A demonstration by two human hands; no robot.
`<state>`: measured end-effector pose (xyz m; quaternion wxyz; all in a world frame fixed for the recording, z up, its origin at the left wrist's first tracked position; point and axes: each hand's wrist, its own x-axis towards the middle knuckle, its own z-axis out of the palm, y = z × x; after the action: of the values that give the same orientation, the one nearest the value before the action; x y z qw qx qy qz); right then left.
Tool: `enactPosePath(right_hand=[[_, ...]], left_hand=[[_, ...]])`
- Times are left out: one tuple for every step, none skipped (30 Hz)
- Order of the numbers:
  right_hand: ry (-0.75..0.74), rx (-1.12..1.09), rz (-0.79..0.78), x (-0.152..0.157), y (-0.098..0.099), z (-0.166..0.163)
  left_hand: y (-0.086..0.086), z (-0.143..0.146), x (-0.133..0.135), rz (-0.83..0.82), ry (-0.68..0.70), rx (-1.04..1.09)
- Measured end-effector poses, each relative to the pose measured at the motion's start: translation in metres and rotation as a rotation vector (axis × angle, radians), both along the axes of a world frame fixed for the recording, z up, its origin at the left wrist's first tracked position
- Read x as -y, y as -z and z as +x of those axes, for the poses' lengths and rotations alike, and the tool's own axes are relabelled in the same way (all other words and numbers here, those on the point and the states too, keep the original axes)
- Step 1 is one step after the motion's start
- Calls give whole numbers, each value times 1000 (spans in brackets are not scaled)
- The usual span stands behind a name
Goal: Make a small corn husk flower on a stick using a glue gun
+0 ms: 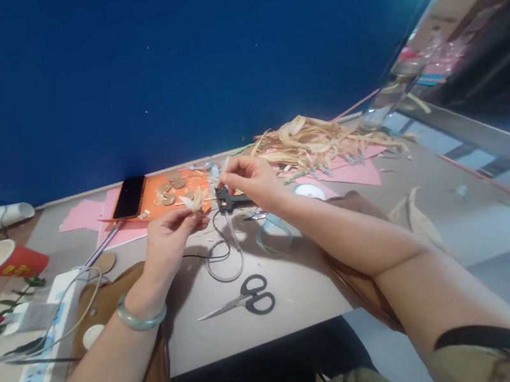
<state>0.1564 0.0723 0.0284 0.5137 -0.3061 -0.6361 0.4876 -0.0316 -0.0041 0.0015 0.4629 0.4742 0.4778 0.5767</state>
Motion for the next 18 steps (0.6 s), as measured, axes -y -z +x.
enactPosePath(right_hand=[[-9,9,-2,3,-1,0],[-20,11,-4,6,-1,-1],[-36,7,-7,8,-2,-1],[-55,0,-11,11,-4,-1],[-72,-10,-15,14,-5,-1],[-89,-18,-20,17,-6,-1],[-101,-21,-25,20,-7,-2],[-110,-21,-29,23,-8,-2],[-114,-18,-32,25,-9,-2],[-117,-15,-33,28,-10,-3],[-118,-11,-30,30,-10,-3],[-119,-8,-23,31,-11,-3],[-119,-6,-14,33,-11,-4],[-122,-3,-4,34,-11,-4],[-122,-3,6,36,-11,-4],[-120,-5,15,37,-11,-5],[-115,-7,22,38,-10,-5],[-112,-9,26,39,-10,-5]], left_hand=[[-1,0,1,-4,-7,-3],[-1,1,1,-4,-16,-9],[-2,1,2,0,-25,-19],[-3,1,3,9,-28,-35],[-4,1,3,25,-28,-54],[-5,1,3,48,-27,-74],[-6,1,3,74,-21,-96],[-6,2,4,102,-17,-116],[-7,2,4,129,-18,-130],[-7,3,5,151,-24,-140],[-7,4,6,165,-33,-150],[-8,5,7,174,-41,-161],[-8,6,8,180,-53,-175],[-8,8,10,188,-64,-189],[-7,9,11,201,-72,-200],[-7,10,12,219,-77,-207],[-6,11,13,244,-79,-207],[-5,12,14,270,-78,-204]])
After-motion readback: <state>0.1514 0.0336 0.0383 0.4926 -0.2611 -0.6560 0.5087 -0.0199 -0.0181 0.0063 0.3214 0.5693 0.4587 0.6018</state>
